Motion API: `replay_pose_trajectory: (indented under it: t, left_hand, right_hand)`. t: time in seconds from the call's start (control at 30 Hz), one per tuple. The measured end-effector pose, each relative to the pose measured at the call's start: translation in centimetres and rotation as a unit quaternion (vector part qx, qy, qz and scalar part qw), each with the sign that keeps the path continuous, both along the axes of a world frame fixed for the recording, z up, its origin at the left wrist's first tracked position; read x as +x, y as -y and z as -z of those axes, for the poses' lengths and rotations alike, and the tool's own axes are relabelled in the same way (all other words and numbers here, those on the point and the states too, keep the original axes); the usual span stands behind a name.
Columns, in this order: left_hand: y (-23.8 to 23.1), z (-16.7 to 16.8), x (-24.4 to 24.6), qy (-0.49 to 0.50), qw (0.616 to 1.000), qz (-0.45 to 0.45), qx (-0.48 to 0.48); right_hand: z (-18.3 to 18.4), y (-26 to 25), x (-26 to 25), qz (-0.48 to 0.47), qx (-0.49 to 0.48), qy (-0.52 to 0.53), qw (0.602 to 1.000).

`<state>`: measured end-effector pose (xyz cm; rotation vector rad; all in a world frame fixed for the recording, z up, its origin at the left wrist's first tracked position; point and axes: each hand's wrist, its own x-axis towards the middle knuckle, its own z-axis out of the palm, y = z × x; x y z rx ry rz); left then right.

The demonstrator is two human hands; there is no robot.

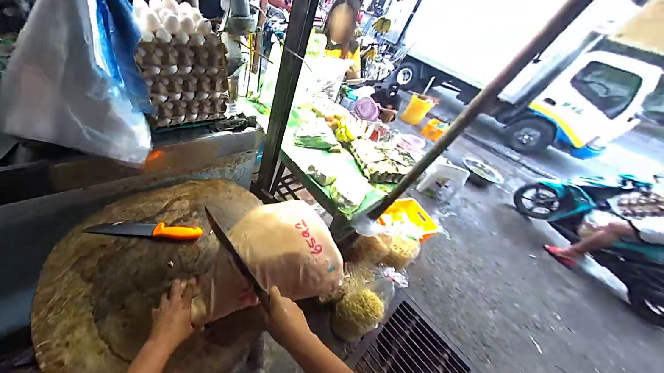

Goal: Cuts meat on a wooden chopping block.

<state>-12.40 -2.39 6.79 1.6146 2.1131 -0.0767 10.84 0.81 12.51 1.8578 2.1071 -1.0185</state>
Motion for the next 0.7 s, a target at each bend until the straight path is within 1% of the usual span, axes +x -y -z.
replay_pose_trajectory:
  t: [0.07, 0.17, 0.23, 0.3, 0.37, 0.4, 0.43, 0.47, 0.5, 0.53, 0.57, 0.63, 0.7]
  left_hand:
    - [0.5, 1.2, 0.4, -0.002, 1.0, -0.025, 0.014]
    - [0.6, 1.7, 1.1, -0.019, 0.999, -0.045, 0.013]
    - [1.0, 2.1, 1.5, -0.025, 0.999, -0.047, 0.01]
    - [1.4, 2.2, 1.3, -0.021, 0.999, -0.046, 0.012]
    - [1.3, 2.2, 0.6, -0.004, 0.998, -0.055, 0.041]
    - [1.3, 2.6, 0.3, 0.002, 0.996, -0.058, 0.068]
    - [1.4, 2.8, 0.3, 0.005, 0.997, -0.054, 0.06]
    - [1.4, 3.0, 0.4, 0.004, 0.998, -0.051, 0.046]
    - [1.3, 3.0, 0.4, 0.008, 0.998, -0.05, 0.04]
    - [1.1, 2.9, 0.5, 0.01, 0.998, -0.049, 0.041]
    - [1.0, 2.9, 0.6, 0.01, 0.998, -0.049, 0.039]
    - [1.0, 2.7, 1.0, 0.003, 0.998, -0.05, 0.035]
    - [1.1, 2.5, 1.2, -0.007, 0.998, -0.053, 0.039]
  right_hand:
    - [0.4, 0.5, 0.0, 0.008, 0.014, 0.007, 1.0]
    - [1.7, 1.3, 0.3, 0.032, 0.063, 0.011, 0.997]
    - [2.3, 1.6, 0.9, 0.028, 0.067, 0.0, 0.997]
    - [1.7, 1.8, 1.0, 0.02, 0.053, -0.005, 0.998]
    - [-1.4, 1.5, 0.5, 0.018, 0.037, 0.0, 0.999]
    - [-3.6, 1.4, 0.4, 0.015, 0.041, -0.007, 0.999]
    - [-5.9, 1.6, 0.7, 0.006, 0.059, -0.022, 0.998]
    - [-8.3, 2.0, 0.9, -0.006, 0.101, -0.046, 0.994]
    - [-10.7, 2.3, 0.9, -0.02, 0.165, -0.084, 0.983]
    - [-12.9, 2.8, 0.8, -0.032, 0.242, -0.133, 0.961]
    - [-14.7, 3.2, 0.6, -0.047, 0.332, -0.193, 0.922]
    - [-18.0, 3.3, 0.0, -0.077, 0.484, -0.309, 0.815]
    - [-22.6, 3.3, -1.1, -0.095, 0.575, -0.415, 0.699]
